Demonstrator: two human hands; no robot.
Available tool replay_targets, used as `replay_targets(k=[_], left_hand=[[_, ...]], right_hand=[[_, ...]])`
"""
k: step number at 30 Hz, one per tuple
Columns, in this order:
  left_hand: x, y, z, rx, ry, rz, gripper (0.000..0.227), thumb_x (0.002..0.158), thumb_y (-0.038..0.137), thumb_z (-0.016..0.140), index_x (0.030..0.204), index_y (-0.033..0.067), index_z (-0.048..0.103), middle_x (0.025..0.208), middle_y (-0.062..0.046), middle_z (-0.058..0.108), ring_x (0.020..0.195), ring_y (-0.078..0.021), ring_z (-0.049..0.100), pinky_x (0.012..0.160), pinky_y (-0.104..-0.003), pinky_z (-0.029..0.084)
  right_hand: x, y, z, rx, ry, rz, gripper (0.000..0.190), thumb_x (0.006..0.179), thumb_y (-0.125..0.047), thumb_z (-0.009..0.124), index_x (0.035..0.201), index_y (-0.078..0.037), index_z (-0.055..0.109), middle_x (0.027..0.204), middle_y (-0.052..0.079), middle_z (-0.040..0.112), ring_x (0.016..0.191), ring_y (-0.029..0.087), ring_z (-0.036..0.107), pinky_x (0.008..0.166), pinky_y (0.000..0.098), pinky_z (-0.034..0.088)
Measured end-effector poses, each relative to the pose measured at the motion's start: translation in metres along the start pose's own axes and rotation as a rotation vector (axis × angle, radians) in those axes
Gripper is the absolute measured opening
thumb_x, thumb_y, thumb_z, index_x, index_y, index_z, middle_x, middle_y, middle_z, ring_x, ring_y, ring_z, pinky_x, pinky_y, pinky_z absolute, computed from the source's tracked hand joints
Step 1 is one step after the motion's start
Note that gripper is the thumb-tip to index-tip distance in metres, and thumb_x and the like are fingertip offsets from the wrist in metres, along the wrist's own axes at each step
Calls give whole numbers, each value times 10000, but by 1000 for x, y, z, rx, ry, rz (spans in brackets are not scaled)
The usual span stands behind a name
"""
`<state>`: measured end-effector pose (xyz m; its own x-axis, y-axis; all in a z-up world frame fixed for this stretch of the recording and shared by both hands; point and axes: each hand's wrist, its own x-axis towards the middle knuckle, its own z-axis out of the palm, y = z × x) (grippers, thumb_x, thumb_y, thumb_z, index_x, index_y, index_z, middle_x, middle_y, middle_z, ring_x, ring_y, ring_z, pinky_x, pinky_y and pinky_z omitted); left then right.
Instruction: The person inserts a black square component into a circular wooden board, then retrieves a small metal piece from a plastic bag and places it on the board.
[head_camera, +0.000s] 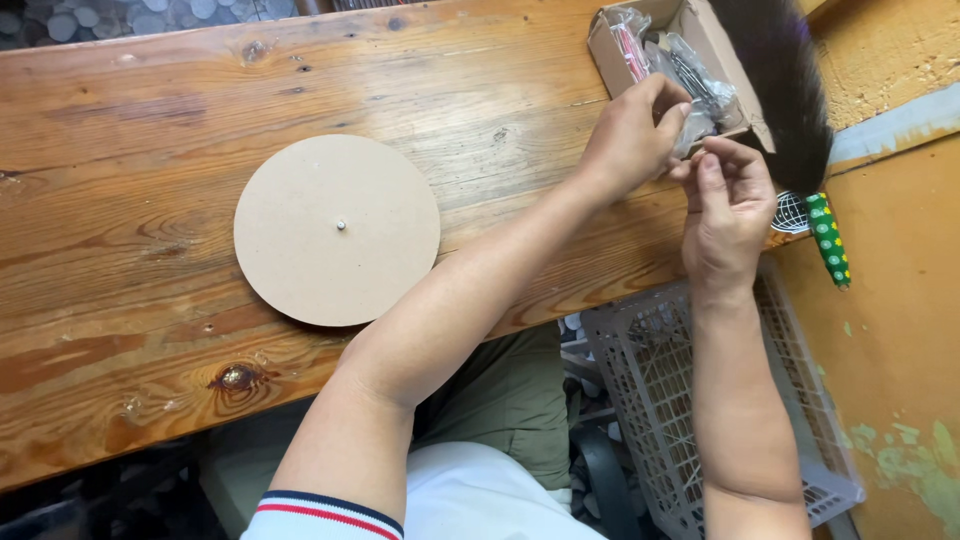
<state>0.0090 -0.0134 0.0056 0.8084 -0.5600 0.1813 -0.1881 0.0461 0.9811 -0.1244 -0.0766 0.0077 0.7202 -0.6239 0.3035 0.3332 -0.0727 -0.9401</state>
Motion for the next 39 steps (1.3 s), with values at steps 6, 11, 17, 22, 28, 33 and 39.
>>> replay_targets(k=[6,11,17,22,28,33,39], left_hand=[[7,2,7,-74,-29,-99,119,877,260,630,927,176,699,914,43,782,864,-133,743,814,-312,565],[-4,33,-7,-312,-165,-182,96,903,192,655,964,121,676,798,-34,725,480,-123,553,238,-279,375],[-8,6,-11,372,-93,249,155,945,195,576,1059,98,615,1079,-100,672,1052,-290,635,842,-444,536],[-21,-32,-13,713,-219,448,120,807,187,700,916,139,710,947,-99,634,957,-340,681,745,-461,608],[-40,-28,0,792,-281,469,175,804,131,698,979,113,688,954,-82,650,980,-261,670,755,-366,610],[-59,-27,10,976,-191,683,164,789,98,677,944,146,701,874,-52,711,919,-236,664,795,-366,502],[-63,-34,20,942,-303,674,179,891,141,577,849,175,748,939,-41,600,909,-260,556,702,-424,450]], right_hand=[[-8,-20,15,-383,-57,-192,112,1107,-41,614,1211,-2,602,1093,121,659,923,174,671,938,265,572],[-14,-18,21,-398,-227,-188,46,1123,-15,567,1147,22,583,1010,135,618,947,200,644,942,298,563],[-7,-4,1,-460,-43,-151,106,1108,-39,615,1199,15,614,1093,128,664,948,175,691,944,270,592],[-16,7,-14,-516,-46,-184,117,1125,17,580,1220,56,636,1012,130,646,911,186,707,893,319,587],[-13,15,-32,-557,20,-149,124,1126,45,562,1226,56,636,1019,135,626,905,184,696,886,321,599],[3,22,-47,-541,65,-183,141,1115,64,561,1229,64,644,1021,135,623,893,176,708,869,313,629],[8,-1,-34,-573,-32,-266,90,1136,38,579,1220,35,612,1066,139,651,953,186,682,920,282,578]])
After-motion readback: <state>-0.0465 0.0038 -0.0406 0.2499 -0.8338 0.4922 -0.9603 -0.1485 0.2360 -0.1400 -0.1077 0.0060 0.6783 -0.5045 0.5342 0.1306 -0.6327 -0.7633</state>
